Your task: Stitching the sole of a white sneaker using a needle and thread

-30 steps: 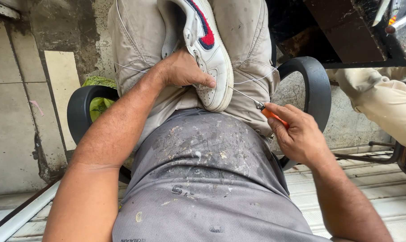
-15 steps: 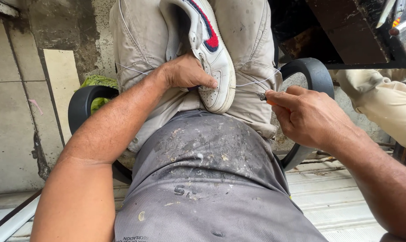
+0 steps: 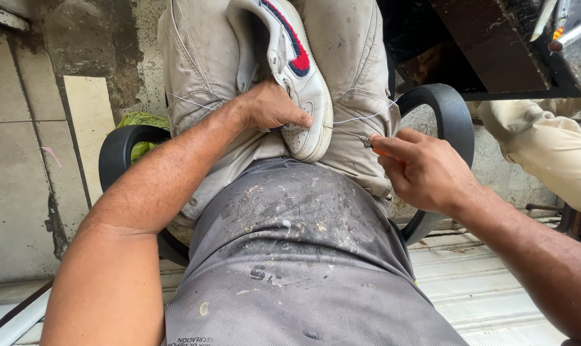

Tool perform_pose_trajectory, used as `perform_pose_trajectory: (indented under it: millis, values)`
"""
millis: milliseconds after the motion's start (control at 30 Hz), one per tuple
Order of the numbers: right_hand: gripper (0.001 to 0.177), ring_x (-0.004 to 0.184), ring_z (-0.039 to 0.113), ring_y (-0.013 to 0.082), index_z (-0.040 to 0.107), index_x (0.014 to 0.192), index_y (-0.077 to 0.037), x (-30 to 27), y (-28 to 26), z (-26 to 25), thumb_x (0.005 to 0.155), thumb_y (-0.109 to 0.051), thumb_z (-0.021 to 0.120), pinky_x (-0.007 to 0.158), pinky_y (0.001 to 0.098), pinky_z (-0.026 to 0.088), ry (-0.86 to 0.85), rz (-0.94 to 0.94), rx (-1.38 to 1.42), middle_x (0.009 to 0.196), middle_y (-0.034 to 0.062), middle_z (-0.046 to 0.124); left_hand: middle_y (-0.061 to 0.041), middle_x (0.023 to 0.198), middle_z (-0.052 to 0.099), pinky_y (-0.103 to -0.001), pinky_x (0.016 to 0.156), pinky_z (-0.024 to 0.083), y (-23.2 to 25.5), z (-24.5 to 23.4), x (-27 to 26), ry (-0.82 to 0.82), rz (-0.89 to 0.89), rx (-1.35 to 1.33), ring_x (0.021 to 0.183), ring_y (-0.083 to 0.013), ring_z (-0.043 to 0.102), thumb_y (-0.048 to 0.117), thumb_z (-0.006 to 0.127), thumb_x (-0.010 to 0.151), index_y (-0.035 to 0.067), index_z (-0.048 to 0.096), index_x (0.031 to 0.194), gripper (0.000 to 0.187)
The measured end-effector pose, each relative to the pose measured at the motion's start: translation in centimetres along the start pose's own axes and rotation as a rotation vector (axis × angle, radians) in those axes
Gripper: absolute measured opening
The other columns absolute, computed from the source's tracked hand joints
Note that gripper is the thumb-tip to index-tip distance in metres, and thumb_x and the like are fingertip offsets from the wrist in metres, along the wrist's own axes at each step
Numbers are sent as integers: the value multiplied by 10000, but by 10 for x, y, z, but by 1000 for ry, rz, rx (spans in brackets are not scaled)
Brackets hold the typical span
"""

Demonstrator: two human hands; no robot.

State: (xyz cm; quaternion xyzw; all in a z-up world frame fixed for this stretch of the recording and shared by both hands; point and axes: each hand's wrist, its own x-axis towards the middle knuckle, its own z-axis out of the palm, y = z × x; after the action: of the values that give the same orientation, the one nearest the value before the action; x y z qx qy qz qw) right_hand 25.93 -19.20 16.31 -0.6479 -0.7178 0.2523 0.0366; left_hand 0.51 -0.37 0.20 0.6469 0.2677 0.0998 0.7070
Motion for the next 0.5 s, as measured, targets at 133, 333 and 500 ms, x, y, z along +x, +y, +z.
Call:
perform_pose_trajectory:
  millis: [133, 333, 500]
  values:
    - [269, 711, 689, 402, 758, 1172, -275, 1, -2, 0, 917, -244, 677, 573, 514, 554, -7, 31, 65, 810, 92, 634, -180, 1293, 691, -549, 1164, 388, -1, -3, -1, 40, -10, 69, 1267, -370, 606, 159, 962, 728, 10, 691, 1276, 629]
    - [249, 745, 692, 398, 754, 1138, -296, 5, -16, -3, 902, -261, 682, 606, 520, 562, -32, 89, 59, 834, 69, 643, -156, 1331, 677, -495, 1172, 397, 4, -3, -2, 48, -53, 61, 1301, -317, 582, 145, 963, 726, 34, 677, 1308, 658]
    - [236, 643, 669, 436, 716, 1142, -345, 1, -30, 0, 931, -309, 617, 581, 570, 560, 39, 31, -102, 801, 53, 591, -175, 1369, 650, -516, 1188, 379, -4, 4, -6, 45, -111, 76, 1328, -343, 556, 195, 966, 718, 5, 639, 1354, 740]
